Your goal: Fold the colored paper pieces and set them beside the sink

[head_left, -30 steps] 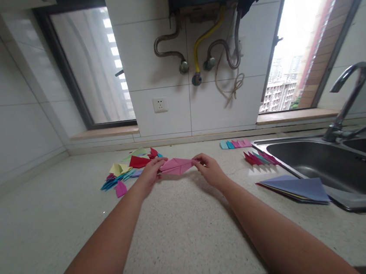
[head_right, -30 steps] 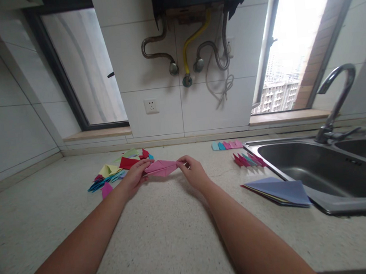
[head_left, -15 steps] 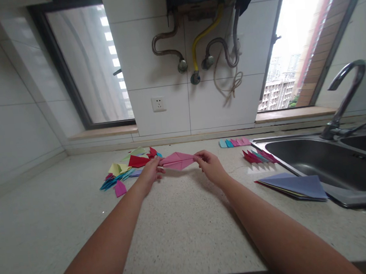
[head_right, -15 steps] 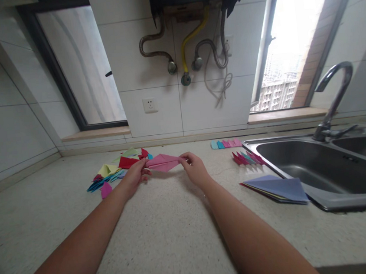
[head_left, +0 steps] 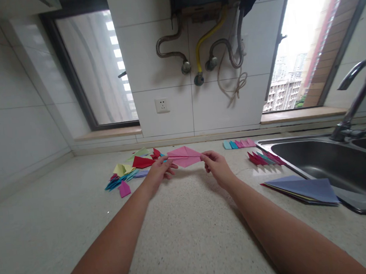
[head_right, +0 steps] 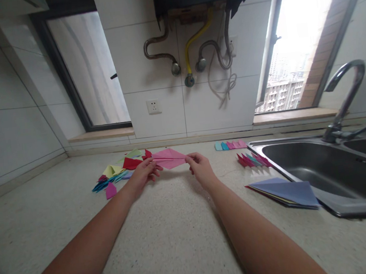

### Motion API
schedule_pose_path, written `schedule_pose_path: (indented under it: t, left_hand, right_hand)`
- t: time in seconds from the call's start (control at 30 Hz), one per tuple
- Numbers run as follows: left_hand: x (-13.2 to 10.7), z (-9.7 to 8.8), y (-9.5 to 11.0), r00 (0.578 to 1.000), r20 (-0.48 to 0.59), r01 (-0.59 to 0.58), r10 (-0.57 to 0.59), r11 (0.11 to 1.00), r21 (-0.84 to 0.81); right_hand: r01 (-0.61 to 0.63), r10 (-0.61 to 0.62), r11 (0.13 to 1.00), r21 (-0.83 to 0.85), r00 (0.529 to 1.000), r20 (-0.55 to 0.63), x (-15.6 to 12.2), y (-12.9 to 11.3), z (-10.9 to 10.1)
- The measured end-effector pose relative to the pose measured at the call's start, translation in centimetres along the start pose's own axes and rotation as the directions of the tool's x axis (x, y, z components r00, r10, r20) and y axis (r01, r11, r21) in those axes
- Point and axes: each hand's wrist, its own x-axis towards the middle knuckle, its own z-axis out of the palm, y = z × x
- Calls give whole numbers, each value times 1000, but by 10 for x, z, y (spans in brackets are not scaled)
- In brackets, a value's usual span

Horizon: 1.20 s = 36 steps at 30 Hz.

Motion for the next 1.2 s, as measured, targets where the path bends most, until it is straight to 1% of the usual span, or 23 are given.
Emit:
schedule_pose_path:
  t: [0.1, 0.23, 0.37, 0.47, 0.67, 0.87, 1.07, 1.2]
  left_hand:
    - [-2, 6, 3, 999, 4, -38, 38, 998, 44]
    - [-2, 10, 4, 995, -48, -82, 84, 996, 47]
    - [-3, 10, 5, 989, -75, -125, 128, 991, 50]
    - [-3, 10, 6, 985, -102, -132, 139, 988, 74]
    - [-1, 7, 6, 979, -98, -169, 177, 982, 89]
    - [2, 1, 2, 982, -139, -119, 127, 991, 67]
    - [2, -5, 1, 990, -95, -97, 100, 995, 33]
    - [1, -6, 2, 992, -107, -62, 65, 998, 30]
  right_hand:
    - [-2, 2, 1000, 6, 999, 38, -1, 2, 2]
    - [8, -8, 1000, 10, 998, 64, -2, 5, 4]
    - [11, -11, 1000, -3, 998, 65, -1, 5, 4]
    - [18, -17, 1000, -18, 998, 57, -1, 4, 4]
    - [12, -8, 999, -52, 998, 68, -1, 3, 2]
    - [7, -2, 999, -36, 993, 119, -3, 0, 1]
    - [1, -1, 1000, -2, 979, 203, -6, -7, 2]
    - [6, 1, 999, -38, 985, 170, -5, -4, 1]
